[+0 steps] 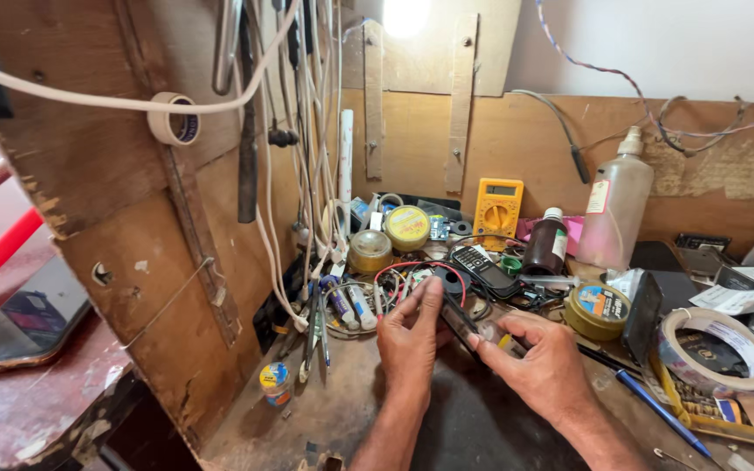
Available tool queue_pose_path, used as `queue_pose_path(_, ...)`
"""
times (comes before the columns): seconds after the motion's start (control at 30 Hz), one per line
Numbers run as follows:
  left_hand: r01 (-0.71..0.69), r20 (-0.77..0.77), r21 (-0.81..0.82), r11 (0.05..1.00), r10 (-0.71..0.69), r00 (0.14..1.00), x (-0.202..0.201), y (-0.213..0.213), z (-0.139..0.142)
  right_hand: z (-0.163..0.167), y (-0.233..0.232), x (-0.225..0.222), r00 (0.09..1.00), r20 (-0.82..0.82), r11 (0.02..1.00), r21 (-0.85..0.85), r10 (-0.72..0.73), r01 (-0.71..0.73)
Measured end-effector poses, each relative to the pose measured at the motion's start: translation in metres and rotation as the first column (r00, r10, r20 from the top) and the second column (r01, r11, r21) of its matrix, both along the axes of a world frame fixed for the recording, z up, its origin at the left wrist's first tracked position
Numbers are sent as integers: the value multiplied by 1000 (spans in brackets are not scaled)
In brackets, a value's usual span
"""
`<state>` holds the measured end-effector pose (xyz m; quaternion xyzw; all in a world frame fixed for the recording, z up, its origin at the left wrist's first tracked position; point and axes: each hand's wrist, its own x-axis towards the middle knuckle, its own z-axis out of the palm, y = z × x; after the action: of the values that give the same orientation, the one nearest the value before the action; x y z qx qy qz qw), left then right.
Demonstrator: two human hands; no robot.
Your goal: The person holds a small black electronic device and uses a metal prying tool to work on its edges and seams. The person repeatedly pries and adjusts the device while turning it over in their hands.
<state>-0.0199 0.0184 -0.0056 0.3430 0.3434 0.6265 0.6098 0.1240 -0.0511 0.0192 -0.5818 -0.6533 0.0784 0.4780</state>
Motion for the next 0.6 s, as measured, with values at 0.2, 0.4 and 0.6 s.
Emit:
queue_pose_path(0.2,15,-44,-6,1000,-15,999,-3,-1,2,1,-2,-2,999,35,999,43,13,-14)
queue_pose_path(0.4,79,47,11,997,-80,996,-1,8,-13,-5,0,0,998,54,999,15,-35,35)
queue_pose_path(0.6,118,113,58,991,-124,986,-2,12,-21,-8,3,0,999,39,998,59,-22,19)
